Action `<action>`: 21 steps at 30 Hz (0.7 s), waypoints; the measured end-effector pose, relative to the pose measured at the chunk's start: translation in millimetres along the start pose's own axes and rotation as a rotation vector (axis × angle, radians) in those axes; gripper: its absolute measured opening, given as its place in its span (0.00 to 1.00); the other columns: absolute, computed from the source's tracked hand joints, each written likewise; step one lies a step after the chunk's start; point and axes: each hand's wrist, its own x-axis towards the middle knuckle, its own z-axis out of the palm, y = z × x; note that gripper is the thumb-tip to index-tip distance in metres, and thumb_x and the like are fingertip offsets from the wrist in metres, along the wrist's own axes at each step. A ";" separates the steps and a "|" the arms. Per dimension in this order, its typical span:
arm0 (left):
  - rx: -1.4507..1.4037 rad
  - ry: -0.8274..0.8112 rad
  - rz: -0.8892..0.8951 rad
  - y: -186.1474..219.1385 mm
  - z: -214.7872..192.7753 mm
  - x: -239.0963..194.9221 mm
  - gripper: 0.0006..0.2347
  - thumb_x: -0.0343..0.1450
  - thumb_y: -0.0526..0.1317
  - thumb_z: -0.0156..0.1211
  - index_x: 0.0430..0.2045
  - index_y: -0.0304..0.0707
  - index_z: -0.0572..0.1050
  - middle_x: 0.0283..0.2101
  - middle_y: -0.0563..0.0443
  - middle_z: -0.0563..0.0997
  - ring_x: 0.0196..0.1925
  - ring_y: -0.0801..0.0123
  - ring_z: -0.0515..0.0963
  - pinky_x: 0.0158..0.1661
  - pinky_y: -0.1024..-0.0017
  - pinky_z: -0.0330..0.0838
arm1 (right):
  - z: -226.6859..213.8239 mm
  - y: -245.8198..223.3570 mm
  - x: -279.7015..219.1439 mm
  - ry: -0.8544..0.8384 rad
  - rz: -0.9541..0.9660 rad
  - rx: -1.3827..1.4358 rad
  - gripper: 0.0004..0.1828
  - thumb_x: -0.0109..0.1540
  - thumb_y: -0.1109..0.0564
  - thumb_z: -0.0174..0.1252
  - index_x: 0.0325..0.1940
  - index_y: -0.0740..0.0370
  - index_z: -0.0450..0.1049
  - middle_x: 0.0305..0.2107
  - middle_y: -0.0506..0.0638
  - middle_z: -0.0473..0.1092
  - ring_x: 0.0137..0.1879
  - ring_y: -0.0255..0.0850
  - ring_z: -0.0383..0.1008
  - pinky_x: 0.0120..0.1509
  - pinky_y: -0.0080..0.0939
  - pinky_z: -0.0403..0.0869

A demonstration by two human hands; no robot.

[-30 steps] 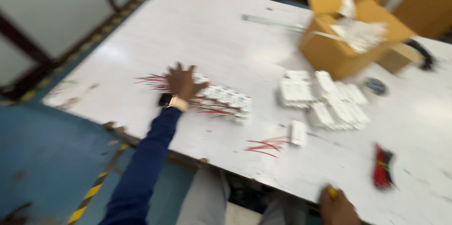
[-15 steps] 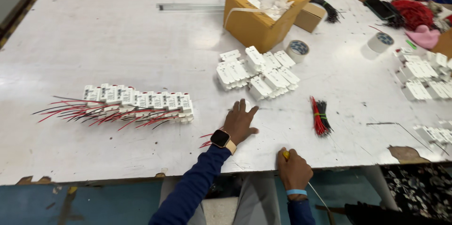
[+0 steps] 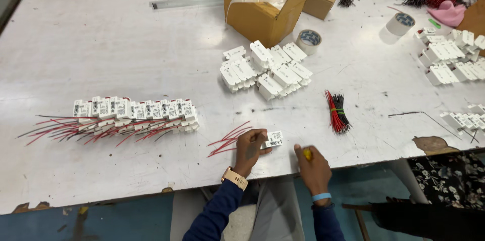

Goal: The person inserts red and black wires into white electrical components and secures them using a yellow-handled screwdriver. The person repeatedly picks up components, inserts wires, tightens screws, and places the finished units into a growing stack on the table.

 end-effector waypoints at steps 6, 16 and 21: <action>0.063 -0.056 -0.046 -4.6 1.8 -13.6 0.18 0.77 0.47 0.56 0.42 0.23 0.81 0.36 0.50 0.82 0.36 0.72 0.83 0.36 0.74 0.84 | 2.4 -17.6 -4.7 -0.165 -0.108 0.352 0.27 0.57 0.42 0.67 0.58 0.52 0.77 0.37 0.49 0.76 0.35 0.43 0.73 0.38 0.42 0.73; 1.039 0.124 0.563 42.4 6.1 57.2 0.10 0.71 0.41 0.62 0.45 0.44 0.80 0.44 0.46 0.83 0.46 0.54 0.82 0.45 0.60 0.74 | 1.7 -19.8 1.2 -0.097 -0.343 0.212 0.29 0.49 0.43 0.75 0.51 0.56 0.80 0.43 0.50 0.77 0.46 0.41 0.80 0.49 0.41 0.77; 1.361 0.070 0.823 72.0 32.9 124.2 0.32 0.61 0.44 0.72 0.60 0.41 0.68 0.61 0.37 0.69 0.62 0.46 0.69 0.51 0.55 0.70 | -1.7 -14.4 5.7 -0.185 -0.258 0.453 0.27 0.50 0.53 0.76 0.50 0.62 0.79 0.39 0.51 0.78 0.40 0.38 0.80 0.42 0.38 0.80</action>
